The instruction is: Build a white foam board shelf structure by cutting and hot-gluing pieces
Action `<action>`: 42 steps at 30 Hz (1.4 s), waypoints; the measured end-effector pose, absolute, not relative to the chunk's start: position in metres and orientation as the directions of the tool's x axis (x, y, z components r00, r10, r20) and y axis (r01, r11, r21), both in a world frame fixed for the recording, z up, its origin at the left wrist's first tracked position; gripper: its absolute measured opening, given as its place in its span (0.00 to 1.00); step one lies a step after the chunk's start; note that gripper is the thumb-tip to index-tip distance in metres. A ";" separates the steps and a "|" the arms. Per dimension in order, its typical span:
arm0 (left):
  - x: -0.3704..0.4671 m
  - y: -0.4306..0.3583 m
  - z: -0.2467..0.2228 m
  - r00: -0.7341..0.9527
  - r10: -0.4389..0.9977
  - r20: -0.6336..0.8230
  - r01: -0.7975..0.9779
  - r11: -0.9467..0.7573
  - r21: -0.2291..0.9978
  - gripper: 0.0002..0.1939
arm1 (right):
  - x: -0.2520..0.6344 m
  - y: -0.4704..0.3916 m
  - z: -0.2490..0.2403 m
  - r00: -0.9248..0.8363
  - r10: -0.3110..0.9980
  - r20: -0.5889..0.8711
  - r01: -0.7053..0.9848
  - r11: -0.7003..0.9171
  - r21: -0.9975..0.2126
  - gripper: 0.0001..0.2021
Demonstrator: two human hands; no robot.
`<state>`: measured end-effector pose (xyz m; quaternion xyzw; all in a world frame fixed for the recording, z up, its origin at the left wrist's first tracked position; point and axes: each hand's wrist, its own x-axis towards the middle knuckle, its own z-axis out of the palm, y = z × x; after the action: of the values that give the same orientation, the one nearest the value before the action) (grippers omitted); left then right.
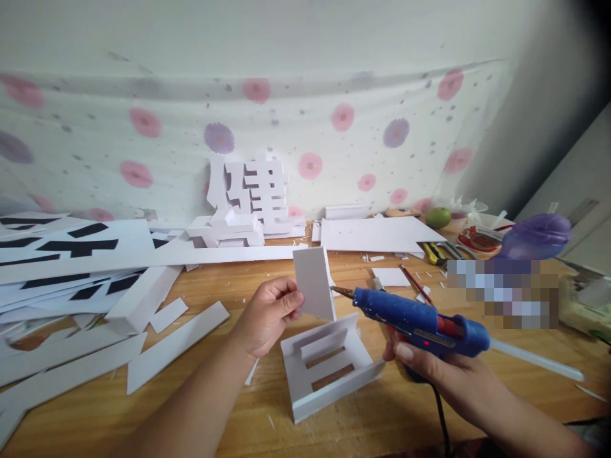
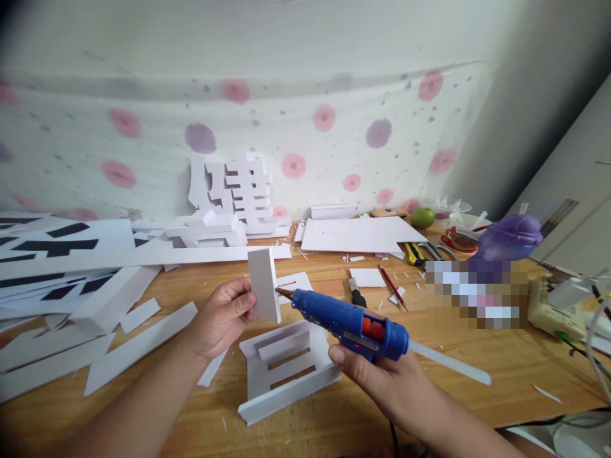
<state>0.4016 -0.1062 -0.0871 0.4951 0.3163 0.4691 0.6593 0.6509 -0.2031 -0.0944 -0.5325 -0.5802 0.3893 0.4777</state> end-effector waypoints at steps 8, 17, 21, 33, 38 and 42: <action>0.399 -0.104 -0.088 0.343 0.938 0.052 -0.337 0.071 0.939 0.19 | 0.651 -0.206 -0.098 0.007 0.993 0.121 0.175 0.118 -0.977 0.12; 0.397 -0.103 -0.086 0.318 0.947 0.050 -0.385 0.081 0.919 0.19 | 0.647 -0.213 -0.093 0.047 0.995 0.092 0.224 0.079 -0.971 0.13; 0.397 -0.102 -0.087 0.312 0.949 0.052 -0.399 0.082 0.913 0.18 | 0.649 -0.213 -0.096 0.049 0.992 0.114 0.274 0.097 -0.957 0.13; 0.398 -0.103 -0.086 0.323 0.945 0.054 -0.407 0.087 0.909 0.18 | 0.646 -0.216 -0.098 0.091 0.994 0.068 0.275 0.040 -0.961 0.16; 0.398 -0.102 -0.086 0.323 0.945 0.053 -0.417 0.092 0.904 0.17 | 0.648 -0.214 -0.097 0.048 0.993 0.105 0.337 0.083 -0.938 0.15; 0.398 -0.102 -0.085 0.315 0.947 0.059 -0.431 0.088 0.898 0.18 | 0.648 -0.213 -0.094 0.017 0.996 0.088 0.310 0.078 -0.947 0.15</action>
<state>0.3981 -0.1024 -0.0846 0.4448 0.2903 0.5082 0.6779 0.6483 -0.2132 -0.0943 -0.5582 -0.5849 0.3863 0.4439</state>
